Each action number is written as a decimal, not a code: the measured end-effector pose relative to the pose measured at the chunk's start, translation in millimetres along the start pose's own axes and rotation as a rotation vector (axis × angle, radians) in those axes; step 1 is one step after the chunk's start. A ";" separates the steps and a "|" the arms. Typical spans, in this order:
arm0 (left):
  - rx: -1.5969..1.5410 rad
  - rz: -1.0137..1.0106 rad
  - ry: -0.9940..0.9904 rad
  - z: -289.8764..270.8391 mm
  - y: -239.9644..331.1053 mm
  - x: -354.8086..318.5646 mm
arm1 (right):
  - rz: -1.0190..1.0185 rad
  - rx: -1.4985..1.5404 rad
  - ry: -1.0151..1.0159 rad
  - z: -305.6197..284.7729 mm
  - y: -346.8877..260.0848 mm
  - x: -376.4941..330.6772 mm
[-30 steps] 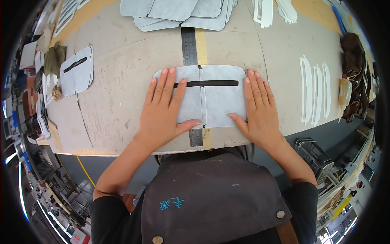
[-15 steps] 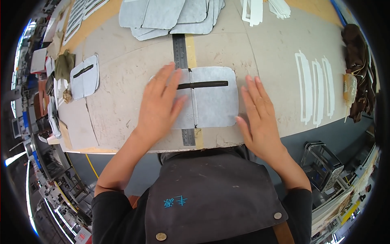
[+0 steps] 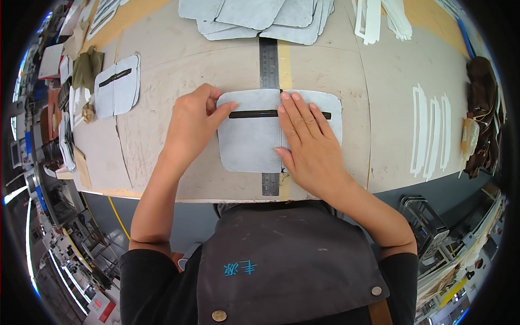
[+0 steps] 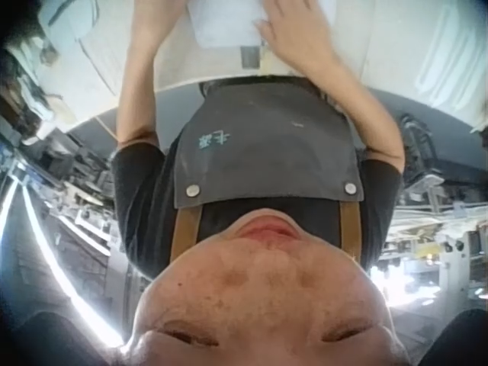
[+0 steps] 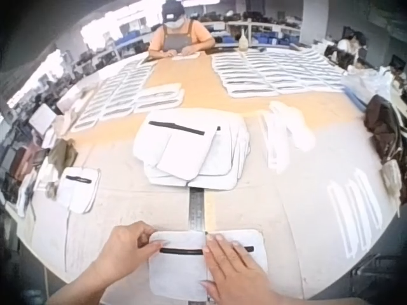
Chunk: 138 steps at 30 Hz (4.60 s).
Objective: Manually aligning and adhering zipper segments and linings to leather bag panels.
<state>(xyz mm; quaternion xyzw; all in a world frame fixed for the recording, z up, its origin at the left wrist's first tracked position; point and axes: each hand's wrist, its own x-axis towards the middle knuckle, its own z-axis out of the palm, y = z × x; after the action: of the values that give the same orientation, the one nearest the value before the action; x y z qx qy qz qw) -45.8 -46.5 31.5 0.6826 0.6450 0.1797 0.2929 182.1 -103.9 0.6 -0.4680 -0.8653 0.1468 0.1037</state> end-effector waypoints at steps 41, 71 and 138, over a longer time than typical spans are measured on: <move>-0.167 0.960 -0.180 137.5 144.0 2.8 | 0.838 0.966 0.737 -63.2 56.1 -163.1; -0.752 0.617 -0.089 113.8 173.4 9.4 | 0.854 1.026 1.001 -74.1 109.1 -148.1; -0.126 0.117 0.079 5.2 -14.8 3.6 | 0.844 0.864 0.400 -40.8 35.8 1.6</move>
<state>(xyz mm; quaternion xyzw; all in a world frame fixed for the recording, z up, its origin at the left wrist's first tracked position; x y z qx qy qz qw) -53.7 -43.9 17.7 0.6918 0.6022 0.2636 0.2988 222.1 -77.7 26.2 -0.7031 -0.4329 0.4207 0.3759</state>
